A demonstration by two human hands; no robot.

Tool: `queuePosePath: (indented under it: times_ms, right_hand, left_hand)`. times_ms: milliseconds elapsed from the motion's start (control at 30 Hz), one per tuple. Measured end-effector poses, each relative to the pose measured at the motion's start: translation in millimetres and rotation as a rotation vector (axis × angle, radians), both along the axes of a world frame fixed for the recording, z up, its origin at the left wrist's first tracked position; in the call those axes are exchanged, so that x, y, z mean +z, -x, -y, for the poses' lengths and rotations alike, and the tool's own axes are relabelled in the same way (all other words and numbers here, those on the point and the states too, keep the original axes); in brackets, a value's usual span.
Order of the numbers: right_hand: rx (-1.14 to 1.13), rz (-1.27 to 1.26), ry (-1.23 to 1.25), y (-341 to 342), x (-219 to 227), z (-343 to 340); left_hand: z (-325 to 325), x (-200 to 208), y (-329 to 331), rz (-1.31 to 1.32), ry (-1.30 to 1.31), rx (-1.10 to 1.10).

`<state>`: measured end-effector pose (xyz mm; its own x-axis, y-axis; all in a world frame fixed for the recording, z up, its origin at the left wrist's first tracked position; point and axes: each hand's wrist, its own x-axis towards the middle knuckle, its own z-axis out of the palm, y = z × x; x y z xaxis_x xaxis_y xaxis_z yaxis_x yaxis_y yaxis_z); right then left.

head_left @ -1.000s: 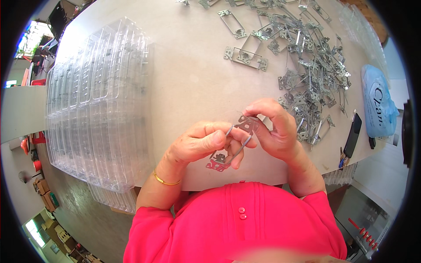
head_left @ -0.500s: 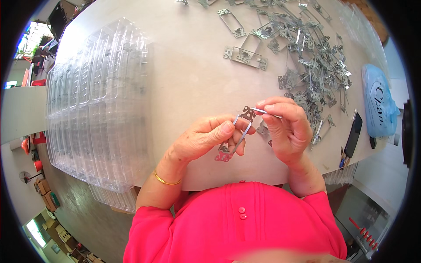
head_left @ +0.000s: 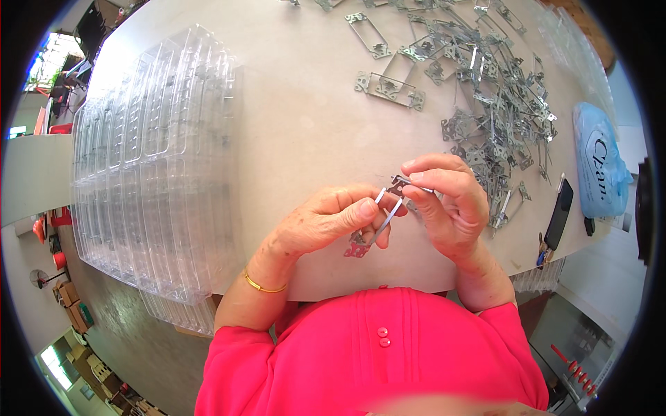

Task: The person assembles small metal plates with thin metal rods by hand, then places the finished components into a plastic tray.

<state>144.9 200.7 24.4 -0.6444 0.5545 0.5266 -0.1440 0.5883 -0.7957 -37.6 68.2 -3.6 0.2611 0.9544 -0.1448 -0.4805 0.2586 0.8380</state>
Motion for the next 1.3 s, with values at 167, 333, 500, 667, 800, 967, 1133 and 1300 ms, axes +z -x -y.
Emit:
queuePosePath:
  times_ms: [167, 333, 500, 667, 800, 967, 1133, 1300]
  right_hand:
    - [0.022, 0.018, 0.034, 0, -2, 1]
    - [0.094, -0.004, 0.007, 1, -9, -6]
    - [0.217, 0.064, 0.151, -3, -5, -7]
    - [0.276, 0.096, 0.182, -5, -1, -11]
    - [0.313, 0.056, 0.289, -4, 0, -10]
    - [0.341, -0.012, 0.507, -5, 1, -8]
    - [0.346, 0.004, 0.493, -4, -7, -10]
    - [0.408, -0.052, 0.541, -3, -11, -13]
  left_hand:
    - [0, 0, -3, 0.038, -0.009, -0.003]
    - [0, -1, -4, 0.028, -0.014, -0.038]
    - [1, -1, -2, 0.049, -0.069, -0.078]
    - [0, -2, 1, 0.094, -0.069, -0.147]
    - [0, -3, 1, 0.136, -0.082, -0.147]
    - [2, -6, 0, 0.238, -0.072, -0.126]
    - [3, -4, -1, 0.278, -0.081, -0.133]
    - [5, -9, -1, 0.33, -0.081, -0.181]
